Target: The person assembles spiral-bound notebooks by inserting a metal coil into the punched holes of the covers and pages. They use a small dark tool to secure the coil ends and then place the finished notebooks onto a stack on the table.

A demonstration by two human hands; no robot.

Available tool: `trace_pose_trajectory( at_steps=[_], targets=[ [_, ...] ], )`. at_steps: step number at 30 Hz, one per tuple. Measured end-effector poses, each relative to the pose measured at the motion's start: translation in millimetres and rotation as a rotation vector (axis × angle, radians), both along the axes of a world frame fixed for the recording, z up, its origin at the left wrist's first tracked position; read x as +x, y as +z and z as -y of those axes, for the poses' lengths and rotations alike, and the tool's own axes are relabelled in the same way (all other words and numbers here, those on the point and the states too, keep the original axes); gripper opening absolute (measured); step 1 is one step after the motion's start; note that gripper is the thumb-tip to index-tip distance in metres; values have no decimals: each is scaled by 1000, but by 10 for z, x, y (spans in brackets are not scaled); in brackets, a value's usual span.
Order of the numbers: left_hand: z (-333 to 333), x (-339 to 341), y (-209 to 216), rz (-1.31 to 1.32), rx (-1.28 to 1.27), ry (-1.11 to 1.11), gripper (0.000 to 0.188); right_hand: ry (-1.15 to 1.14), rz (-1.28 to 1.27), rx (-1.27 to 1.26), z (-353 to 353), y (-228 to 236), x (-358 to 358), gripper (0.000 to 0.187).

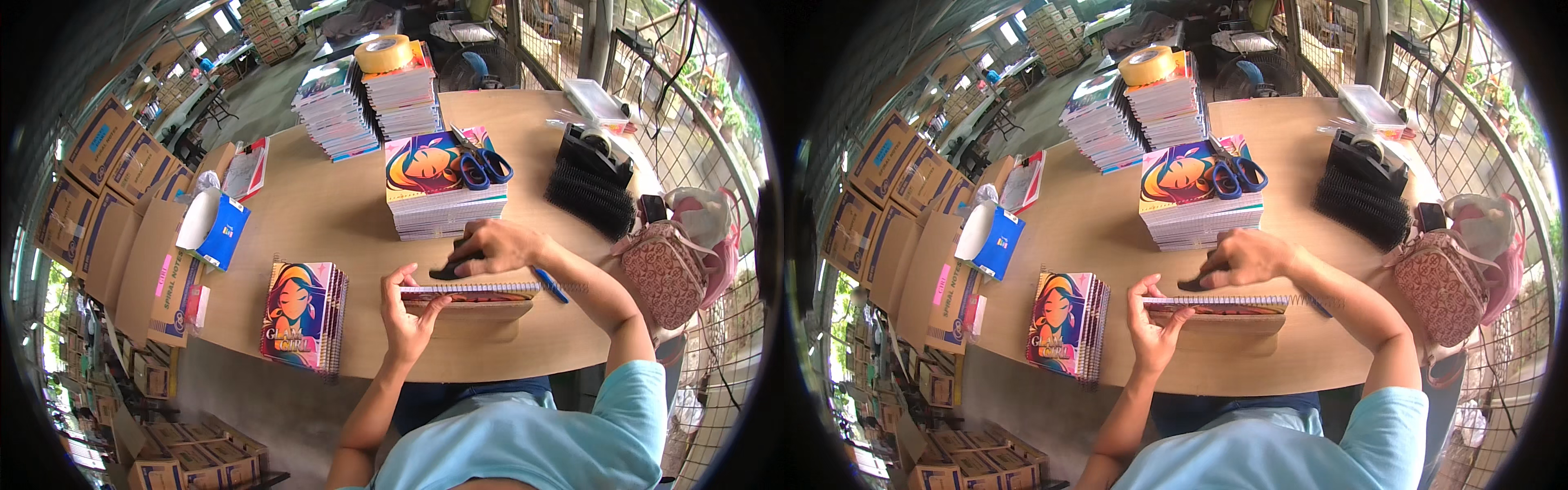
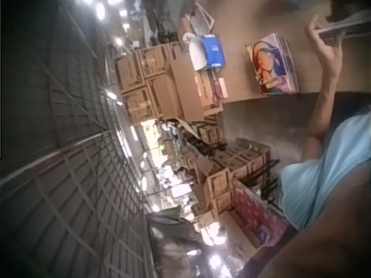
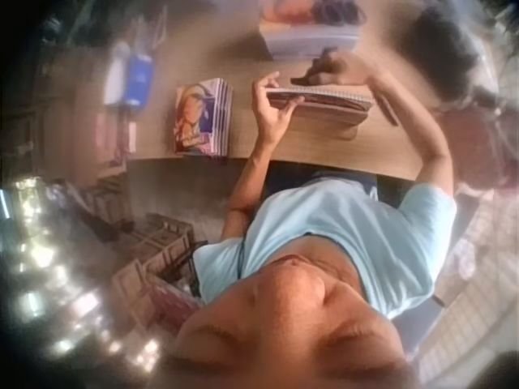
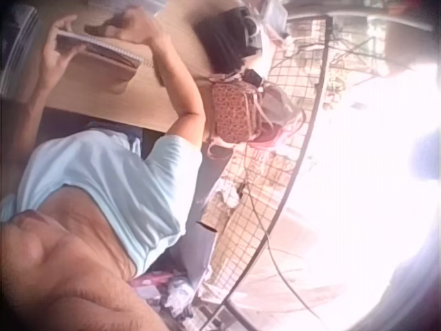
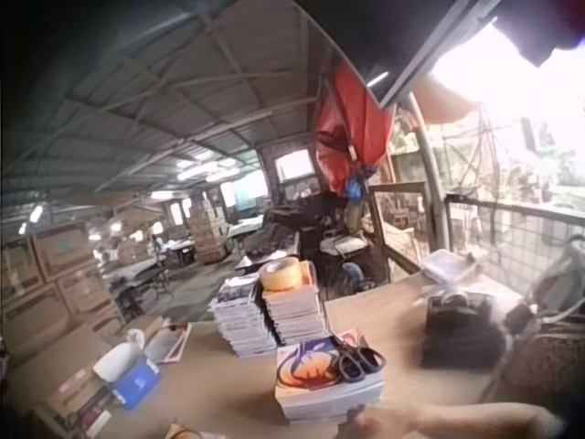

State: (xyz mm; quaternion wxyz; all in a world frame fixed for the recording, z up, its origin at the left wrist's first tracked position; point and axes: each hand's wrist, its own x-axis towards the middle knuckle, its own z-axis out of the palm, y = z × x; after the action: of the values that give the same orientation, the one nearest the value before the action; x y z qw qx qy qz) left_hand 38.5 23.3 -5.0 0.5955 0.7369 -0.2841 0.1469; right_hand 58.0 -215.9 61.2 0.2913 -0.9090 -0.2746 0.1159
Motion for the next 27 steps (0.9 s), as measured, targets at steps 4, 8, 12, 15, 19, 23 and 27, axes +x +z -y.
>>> trace_pose_trajectory(
  at_steps=[4,8,12,15,19,23,27],
  targets=[
    [-7,-14,-4,49,39,34,66,191,-193,554,-13,-138,107,50],
    [-157,-4,-111,-250,-313,-62,60,-69,-268,746,-26,-254,99,56],
    [-318,138,-67,-263,-284,-107,52,-3,-43,39,-194,17,144,51],
    [-338,125,-58,-252,-266,-113,63,136,-161,582,-179,-205,252,51],
    [-366,129,10,-270,-290,-111,74,2,-207,315,-298,-89,271,55],
    [-382,155,-37,-272,-306,-85,79,26,-308,382,-364,-125,412,62],
    [-395,192,-50,-260,-286,-113,76,-92,-73,80,-296,-340,339,66]
  ],
)
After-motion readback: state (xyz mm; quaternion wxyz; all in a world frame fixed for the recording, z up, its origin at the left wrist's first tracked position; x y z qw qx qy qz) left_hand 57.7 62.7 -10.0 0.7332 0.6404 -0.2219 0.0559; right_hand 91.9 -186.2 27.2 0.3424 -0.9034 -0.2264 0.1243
